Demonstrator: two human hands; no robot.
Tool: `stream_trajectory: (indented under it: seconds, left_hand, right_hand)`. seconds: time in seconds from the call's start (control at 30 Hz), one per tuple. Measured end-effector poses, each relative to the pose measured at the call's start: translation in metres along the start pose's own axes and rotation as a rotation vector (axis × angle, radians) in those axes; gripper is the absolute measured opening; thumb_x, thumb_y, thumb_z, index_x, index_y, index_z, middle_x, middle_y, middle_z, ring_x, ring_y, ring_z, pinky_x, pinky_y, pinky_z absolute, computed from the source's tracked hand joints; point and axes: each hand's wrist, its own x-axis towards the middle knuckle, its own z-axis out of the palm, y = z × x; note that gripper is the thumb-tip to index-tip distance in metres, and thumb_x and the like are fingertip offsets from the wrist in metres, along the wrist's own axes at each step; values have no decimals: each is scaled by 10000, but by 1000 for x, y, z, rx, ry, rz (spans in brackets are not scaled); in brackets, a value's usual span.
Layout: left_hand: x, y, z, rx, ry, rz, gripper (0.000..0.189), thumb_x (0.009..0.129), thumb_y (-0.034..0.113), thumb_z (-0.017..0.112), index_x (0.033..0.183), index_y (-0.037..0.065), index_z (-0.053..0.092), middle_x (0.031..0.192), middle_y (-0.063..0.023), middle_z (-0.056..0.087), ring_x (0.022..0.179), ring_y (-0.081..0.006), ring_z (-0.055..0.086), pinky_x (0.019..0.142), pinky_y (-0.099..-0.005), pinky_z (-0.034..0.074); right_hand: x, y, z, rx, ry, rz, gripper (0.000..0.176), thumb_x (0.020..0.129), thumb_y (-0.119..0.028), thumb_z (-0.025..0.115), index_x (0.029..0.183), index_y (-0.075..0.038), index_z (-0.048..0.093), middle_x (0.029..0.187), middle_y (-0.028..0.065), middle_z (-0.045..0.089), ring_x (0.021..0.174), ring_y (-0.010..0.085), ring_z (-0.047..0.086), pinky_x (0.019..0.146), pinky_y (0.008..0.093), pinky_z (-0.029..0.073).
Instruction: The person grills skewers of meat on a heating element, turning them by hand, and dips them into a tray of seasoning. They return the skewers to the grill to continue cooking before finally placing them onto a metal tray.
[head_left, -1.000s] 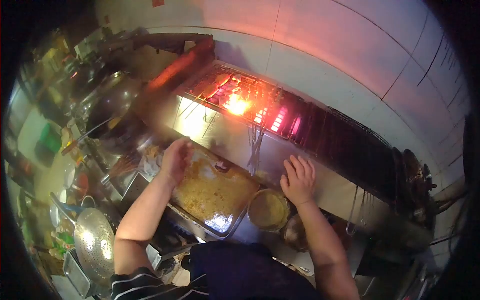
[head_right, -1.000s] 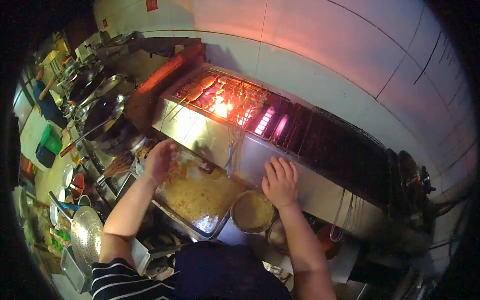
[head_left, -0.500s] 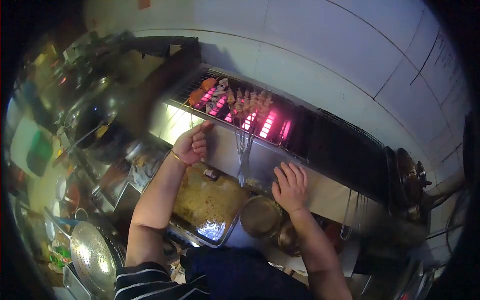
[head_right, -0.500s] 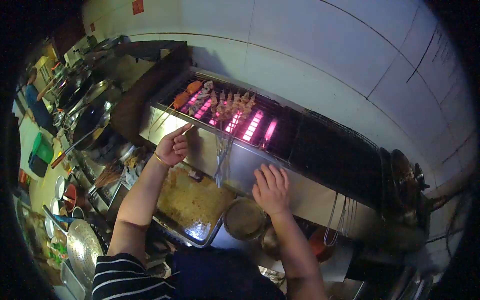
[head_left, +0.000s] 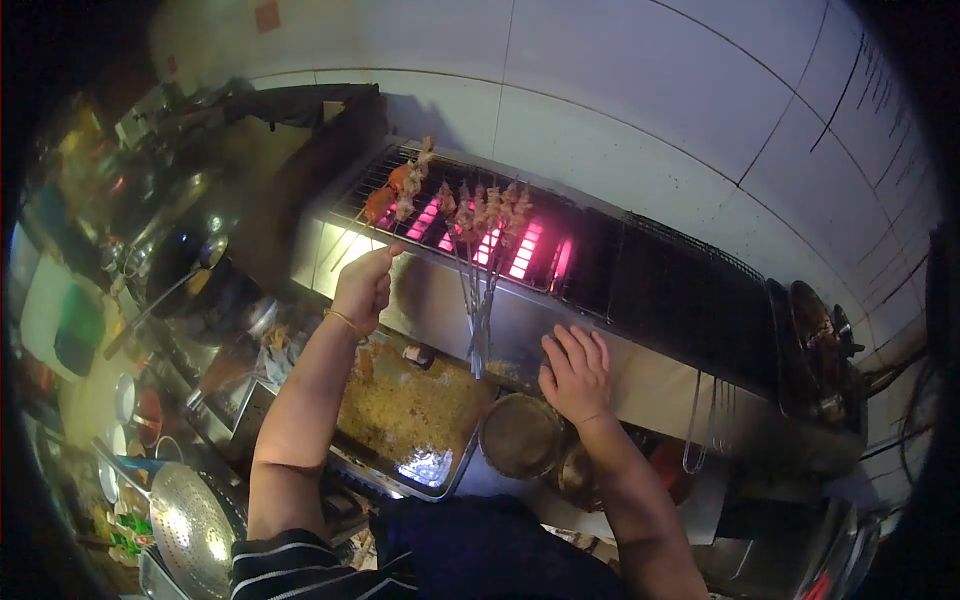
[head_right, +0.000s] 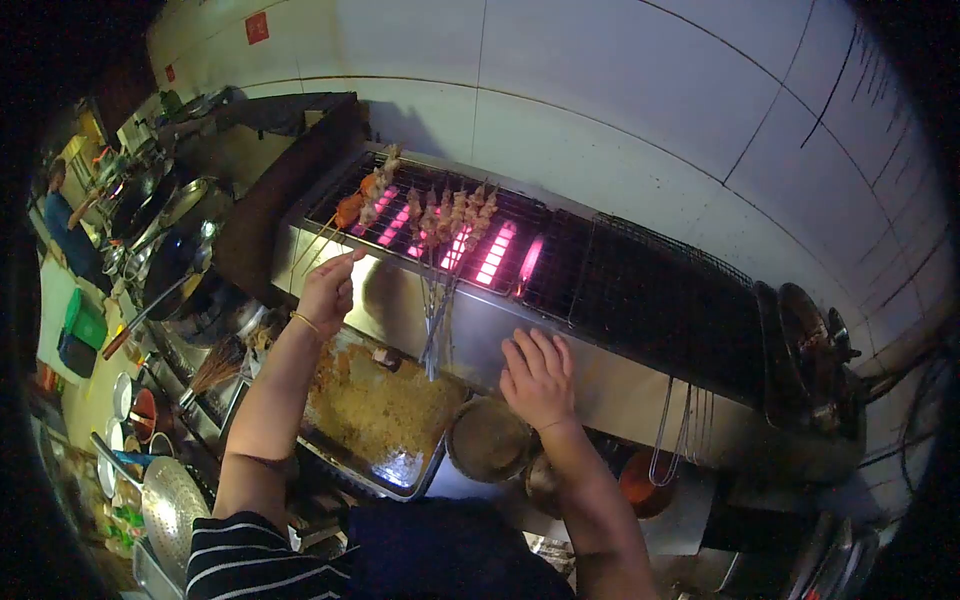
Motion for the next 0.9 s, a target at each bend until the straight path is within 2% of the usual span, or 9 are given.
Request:
stream_trajectory:
  seconds: [0.2, 0.3, 0.5, 0.6, 0.7, 0.8, 0.83, 0.9]
  left_hand:
    - [4, -5, 0, 111, 49, -64, 263, 894, 155, 566, 1122, 48, 642, 554, 85, 392, 408, -26, 284, 365, -204, 196]
    - [13, -10, -10, 93, -7, -91, 228, 888, 172, 594, 1078, 64, 657, 554, 85, 394, 403, -25, 277, 359, -198, 188]
    - [11, -1, -9, 112, 12, -112, 186, 891, 221, 619, 1015, 92, 667, 554, 86, 393, 408, -25, 279, 360, -195, 182]
    - [10, 4, -7, 157, 14, -130, 211, 892, 248, 618, 1034, 99, 666, 548, 65, 398, 418, -35, 286, 367, -210, 206]
    - [5, 13, -9, 163, 41, -172, 229, 898, 258, 600, 1003, 68, 673, 575, 15, 477, 458, -69, 382, 423, -229, 318]
    - [25, -9, -41, 600, 284, 231, 306, 919, 294, 545, 936, 19, 678, 648, -49, 588, 539, -132, 510, 533, -280, 419]
    - [11, -7, -35, 696, 373, 448, 364, 921, 308, 522, 868, -20, 670, 712, -78, 647, 651, -164, 589, 618, -319, 453]
    - [13, -5, -35, 642, 366, 770, 326, 927, 290, 556, 827, -4, 654, 631, -1, 532, 580, -88, 480, 537, -259, 377]
  right_hand:
    - [0, 0, 0, 14, 0, 0, 331, 740, -206, 639, 1065, -143, 647, 1211, 38, 570, 1178, 228, 484, 1041, 458, 345]
    - [1, 1, 0, 10, -1, -8, 333, 740, -204, 641, 1066, -139, 645, 1212, 39, 569, 1174, 232, 485, 1038, 462, 348]
    - [2, 0, -1, 26, -5, -7, 339, 735, -201, 640, 1068, -138, 643, 1205, 43, 571, 1170, 234, 487, 1037, 467, 348]
    - [2, 0, -1, 17, 10, -15, 342, 733, -200, 640, 1069, -138, 644, 1203, 46, 572, 1170, 234, 487, 1036, 469, 348]
    - [1, 1, -1, 17, 10, -20, 345, 732, -199, 639, 1072, -137, 643, 1203, 46, 571, 1167, 234, 489, 1037, 467, 349]
    - [1, 1, -1, 22, 13, -18, 346, 732, -199, 638, 1071, -136, 643, 1206, 45, 569, 1177, 232, 479, 1038, 466, 350]
    - [1, 2, 0, 16, 16, -22, 347, 731, -198, 638, 1072, -137, 642, 1206, 45, 568, 1181, 231, 476, 1039, 467, 350]
    - [-1, 3, 2, 0, 21, -29, 349, 730, -197, 639, 1074, -139, 639, 1208, 44, 568, 1188, 230, 468, 1040, 468, 349]
